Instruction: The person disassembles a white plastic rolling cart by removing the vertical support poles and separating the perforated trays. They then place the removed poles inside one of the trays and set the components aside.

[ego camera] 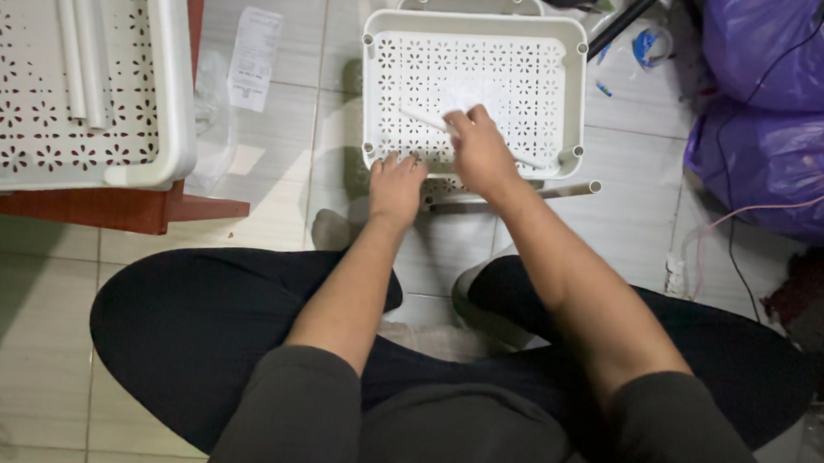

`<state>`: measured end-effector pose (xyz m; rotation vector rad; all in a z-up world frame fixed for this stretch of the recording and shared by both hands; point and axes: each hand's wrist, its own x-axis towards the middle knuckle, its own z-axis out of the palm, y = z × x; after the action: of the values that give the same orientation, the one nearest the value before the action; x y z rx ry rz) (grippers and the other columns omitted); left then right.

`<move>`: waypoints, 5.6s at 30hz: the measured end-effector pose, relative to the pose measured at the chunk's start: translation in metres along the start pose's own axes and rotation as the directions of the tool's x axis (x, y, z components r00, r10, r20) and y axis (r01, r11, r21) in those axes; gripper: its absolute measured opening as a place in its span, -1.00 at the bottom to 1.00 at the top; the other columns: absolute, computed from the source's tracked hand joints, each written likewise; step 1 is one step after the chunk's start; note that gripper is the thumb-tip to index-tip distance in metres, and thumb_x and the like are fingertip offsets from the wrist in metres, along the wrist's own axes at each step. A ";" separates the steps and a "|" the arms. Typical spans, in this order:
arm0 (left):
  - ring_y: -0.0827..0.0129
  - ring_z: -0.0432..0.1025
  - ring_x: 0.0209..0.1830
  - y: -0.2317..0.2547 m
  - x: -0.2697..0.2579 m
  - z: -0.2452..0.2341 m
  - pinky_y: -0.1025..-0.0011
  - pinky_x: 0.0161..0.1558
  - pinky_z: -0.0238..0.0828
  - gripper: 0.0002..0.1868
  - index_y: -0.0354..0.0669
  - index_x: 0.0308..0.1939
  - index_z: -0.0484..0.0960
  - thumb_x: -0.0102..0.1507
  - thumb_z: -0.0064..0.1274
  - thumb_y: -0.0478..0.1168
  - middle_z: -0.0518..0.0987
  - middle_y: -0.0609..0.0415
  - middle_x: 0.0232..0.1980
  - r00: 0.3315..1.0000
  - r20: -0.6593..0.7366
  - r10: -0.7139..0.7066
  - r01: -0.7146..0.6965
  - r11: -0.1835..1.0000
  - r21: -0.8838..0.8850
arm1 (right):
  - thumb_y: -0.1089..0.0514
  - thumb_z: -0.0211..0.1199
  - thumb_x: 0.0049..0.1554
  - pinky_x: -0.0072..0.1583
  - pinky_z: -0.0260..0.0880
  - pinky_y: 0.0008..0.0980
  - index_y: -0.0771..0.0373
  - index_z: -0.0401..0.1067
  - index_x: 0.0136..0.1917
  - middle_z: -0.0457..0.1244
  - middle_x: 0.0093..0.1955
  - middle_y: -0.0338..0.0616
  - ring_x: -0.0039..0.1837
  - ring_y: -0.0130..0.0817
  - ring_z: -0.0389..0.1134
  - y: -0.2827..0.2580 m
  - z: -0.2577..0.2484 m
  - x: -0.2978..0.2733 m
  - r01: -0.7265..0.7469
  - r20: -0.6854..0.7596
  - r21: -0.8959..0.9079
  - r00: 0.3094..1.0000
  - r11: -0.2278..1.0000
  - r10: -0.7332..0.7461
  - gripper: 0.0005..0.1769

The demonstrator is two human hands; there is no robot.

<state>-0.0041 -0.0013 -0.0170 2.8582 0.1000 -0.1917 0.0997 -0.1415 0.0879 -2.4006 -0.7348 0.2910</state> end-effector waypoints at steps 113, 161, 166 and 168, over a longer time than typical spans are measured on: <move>0.09 0.52 0.03 0.120 0.037 -0.088 0.20 0.12 0.44 -0.72 -0.09 0.13 0.66 0.34 0.09 -0.19 0.66 -0.01 0.02 0.926 -0.289 0.243 -0.370 0.737 -0.566 | 0.02 0.10 0.28 0.27 0.36 -0.12 0.08 0.23 0.05 0.30 0.01 -0.12 0.13 -0.23 0.35 0.103 -0.104 -0.087 -0.022 0.021 1.000 0.895 -0.003 0.445 -0.84; -0.02 0.54 0.10 -0.003 0.042 0.006 0.17 0.19 0.44 -0.53 -0.26 -0.05 0.74 0.25 0.15 0.09 0.65 -0.20 0.07 0.753 0.629 0.194 -0.073 0.974 -0.213 | -0.19 0.44 -0.08 0.37 0.32 -0.14 -0.02 0.27 0.50 0.27 0.39 0.07 0.37 -0.01 0.33 0.078 0.043 -0.139 0.049 0.797 -0.261 0.574 0.964 0.187 -0.08; 0.03 0.55 0.02 0.008 0.049 -0.039 0.14 0.12 0.47 -0.63 -0.11 -0.09 0.75 0.21 0.17 0.06 0.67 -0.12 -0.01 0.842 0.540 -0.002 0.142 0.965 -0.219 | -0.18 0.36 0.05 0.31 0.37 -0.17 0.02 0.24 0.52 0.30 0.36 -0.03 0.34 -0.10 0.36 0.046 0.006 -0.089 -0.101 0.917 -0.277 0.270 0.956 0.294 -0.18; 0.05 0.55 0.07 0.016 0.054 -0.055 0.12 0.15 0.46 -0.69 -0.04 -0.07 0.77 0.25 0.11 0.01 0.69 -0.06 0.02 0.926 0.371 -0.069 0.197 0.926 -0.321 | -0.18 0.33 0.09 0.30 0.34 -0.21 0.02 0.37 0.42 0.41 0.24 -0.06 0.26 -0.13 0.42 0.042 -0.017 -0.057 -0.109 0.868 -0.213 0.435 0.971 0.239 -0.33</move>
<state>0.0577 0.0017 0.0323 2.4135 0.2338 -0.6450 0.0771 -0.2097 0.0775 -2.3093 -0.9330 1.7690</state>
